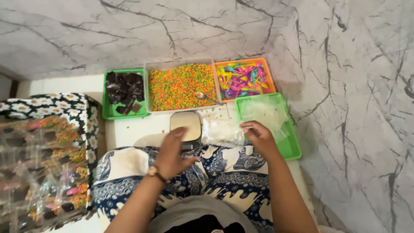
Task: Manually portioning sprinkles into small plastic bags, weighing them on a scale, and sealing them.
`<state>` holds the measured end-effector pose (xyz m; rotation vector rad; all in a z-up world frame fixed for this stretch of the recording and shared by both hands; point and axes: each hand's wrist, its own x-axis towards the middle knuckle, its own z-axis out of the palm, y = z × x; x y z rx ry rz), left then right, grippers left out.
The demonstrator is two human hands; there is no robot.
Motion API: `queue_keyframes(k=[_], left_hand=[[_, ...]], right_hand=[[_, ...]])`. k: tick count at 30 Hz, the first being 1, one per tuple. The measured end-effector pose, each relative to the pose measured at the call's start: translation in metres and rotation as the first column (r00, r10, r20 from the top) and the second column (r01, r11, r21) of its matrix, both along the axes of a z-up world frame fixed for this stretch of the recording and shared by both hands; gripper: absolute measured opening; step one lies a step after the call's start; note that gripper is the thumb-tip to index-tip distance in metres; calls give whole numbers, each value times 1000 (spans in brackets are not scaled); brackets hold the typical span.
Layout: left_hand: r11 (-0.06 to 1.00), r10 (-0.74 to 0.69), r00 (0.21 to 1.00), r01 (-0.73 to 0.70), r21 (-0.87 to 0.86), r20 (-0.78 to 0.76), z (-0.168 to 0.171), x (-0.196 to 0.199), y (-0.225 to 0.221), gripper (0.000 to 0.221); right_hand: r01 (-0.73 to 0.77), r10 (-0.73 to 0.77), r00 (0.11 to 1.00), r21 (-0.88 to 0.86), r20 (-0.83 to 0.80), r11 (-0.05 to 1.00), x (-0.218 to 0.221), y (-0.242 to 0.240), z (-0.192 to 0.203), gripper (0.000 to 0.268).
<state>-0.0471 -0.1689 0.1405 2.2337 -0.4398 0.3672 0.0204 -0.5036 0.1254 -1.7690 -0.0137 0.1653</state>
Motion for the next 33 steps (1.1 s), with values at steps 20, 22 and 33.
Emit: queue_keyframes(k=[20, 22, 33], left_hand=[[987, -112, 986, 96, 129, 120, 48, -42, -15, 89], [983, -126, 984, 106, 150, 128, 60, -48, -14, 87], [966, -140, 945, 65, 250, 294, 34, -30, 29, 83]], right_hand=[[-391, 399, 883, -84, 248, 917, -77, 100, 67, 15], [-382, 396, 904, -112, 162, 917, -83, 107, 69, 15], [-194, 218, 951, -126, 220, 973, -84, 101, 56, 23]])
